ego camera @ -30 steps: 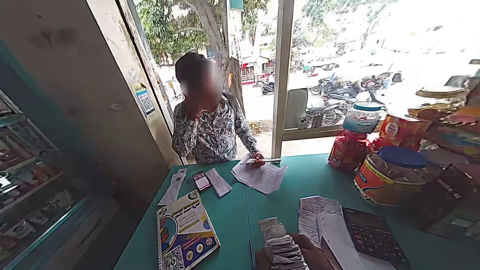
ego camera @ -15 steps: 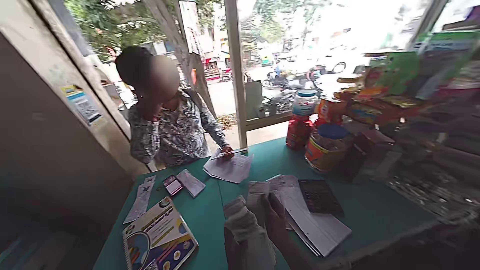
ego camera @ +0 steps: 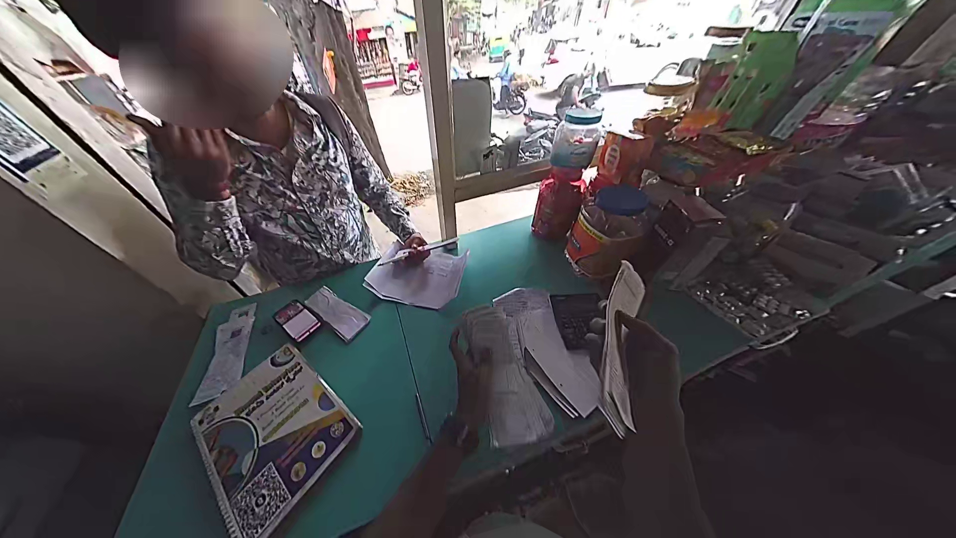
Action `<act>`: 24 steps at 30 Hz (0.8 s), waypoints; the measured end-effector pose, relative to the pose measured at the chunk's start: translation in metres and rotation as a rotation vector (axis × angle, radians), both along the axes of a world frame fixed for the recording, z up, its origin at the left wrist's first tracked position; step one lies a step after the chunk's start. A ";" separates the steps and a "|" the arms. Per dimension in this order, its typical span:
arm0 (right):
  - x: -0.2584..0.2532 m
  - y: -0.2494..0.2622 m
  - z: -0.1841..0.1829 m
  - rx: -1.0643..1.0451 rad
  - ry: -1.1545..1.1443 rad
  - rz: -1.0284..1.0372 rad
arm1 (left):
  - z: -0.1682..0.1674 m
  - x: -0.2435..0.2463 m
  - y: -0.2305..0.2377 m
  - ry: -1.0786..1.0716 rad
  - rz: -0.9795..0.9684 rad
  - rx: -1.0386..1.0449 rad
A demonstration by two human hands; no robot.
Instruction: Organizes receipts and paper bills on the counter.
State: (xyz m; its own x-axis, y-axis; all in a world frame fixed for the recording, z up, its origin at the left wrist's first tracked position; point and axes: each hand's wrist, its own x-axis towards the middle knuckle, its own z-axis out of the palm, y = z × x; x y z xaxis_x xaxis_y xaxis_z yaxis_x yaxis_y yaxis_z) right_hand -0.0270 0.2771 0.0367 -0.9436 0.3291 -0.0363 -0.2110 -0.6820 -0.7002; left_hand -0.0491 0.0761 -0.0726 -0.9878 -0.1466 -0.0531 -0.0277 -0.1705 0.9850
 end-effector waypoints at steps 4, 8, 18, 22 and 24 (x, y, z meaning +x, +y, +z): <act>0.018 -0.001 -0.020 0.001 0.006 0.187 | -0.038 -0.037 0.012 0.012 -0.067 -0.501; 0.027 -0.001 -0.030 0.268 0.048 0.140 | -0.005 0.002 0.010 0.257 -0.034 -0.514; 0.021 -0.068 -0.035 0.624 0.220 0.429 | 0.055 0.063 -0.014 0.197 -0.349 -0.054; 0.020 -0.079 -0.044 0.517 0.275 0.538 | 0.063 0.071 -0.035 0.159 -0.359 -0.019; 0.018 -0.088 -0.045 0.517 0.276 0.533 | 0.067 0.072 -0.044 0.128 -0.365 -0.001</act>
